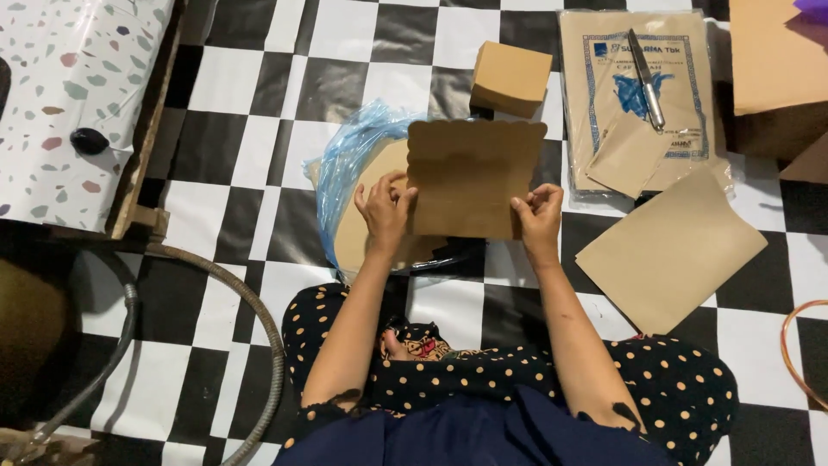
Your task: Folding flat cardboard sheets into small rectangular boxes
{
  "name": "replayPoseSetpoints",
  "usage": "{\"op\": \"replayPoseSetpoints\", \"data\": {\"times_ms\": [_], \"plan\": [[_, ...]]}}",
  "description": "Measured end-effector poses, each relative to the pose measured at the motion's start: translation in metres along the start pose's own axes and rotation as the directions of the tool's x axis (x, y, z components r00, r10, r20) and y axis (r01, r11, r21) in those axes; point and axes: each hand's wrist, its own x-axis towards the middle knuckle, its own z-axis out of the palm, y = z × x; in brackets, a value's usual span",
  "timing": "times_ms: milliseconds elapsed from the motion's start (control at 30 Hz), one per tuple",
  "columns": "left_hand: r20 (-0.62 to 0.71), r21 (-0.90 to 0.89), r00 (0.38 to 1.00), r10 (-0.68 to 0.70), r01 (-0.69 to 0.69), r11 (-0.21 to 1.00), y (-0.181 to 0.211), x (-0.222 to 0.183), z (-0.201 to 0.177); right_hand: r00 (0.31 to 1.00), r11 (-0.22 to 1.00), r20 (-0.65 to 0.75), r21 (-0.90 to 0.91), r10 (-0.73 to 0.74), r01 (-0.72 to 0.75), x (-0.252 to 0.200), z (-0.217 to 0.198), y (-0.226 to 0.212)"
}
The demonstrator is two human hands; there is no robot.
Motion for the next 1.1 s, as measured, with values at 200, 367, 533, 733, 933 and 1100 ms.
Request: {"op": "replayPoseSetpoints", "data": {"times_ms": [200,367,533,733,933,1100], "plan": [[0.107,-0.018,0.976,0.192,-0.191,0.981,0.053,0.007,-0.044,0.984,0.995,0.146,-0.013,-0.098,0.101,0.001,-0.012,-0.075],[0.090,-0.305,0.947,0.309,-0.269,0.913,0.057,0.021,-0.063,0.925,0.901,0.277,-0.277,-0.259,0.335,0.009,-0.028,-0.090],[0.037,-0.284,0.947,0.319,-0.296,0.912,0.074,0.018,-0.078,0.916,0.846,0.263,-0.370,-0.302,0.385,0.010,-0.036,-0.090],[0.193,-0.604,0.946,0.259,-0.094,0.791,0.106,0.016,-0.104,0.955,0.999,0.294,0.049,-0.028,0.015,0.021,-0.051,-0.085],[0.192,-0.586,0.933,0.305,-0.141,0.798,0.118,0.007,-0.107,0.956,0.993,0.289,0.121,-0.042,0.007,0.001,-0.051,-0.164],[0.187,-0.496,0.938,0.293,-0.167,0.852,0.118,0.003,-0.111,0.891,0.917,0.409,-0.244,-0.200,0.317,-0.009,-0.052,-0.177]]}}
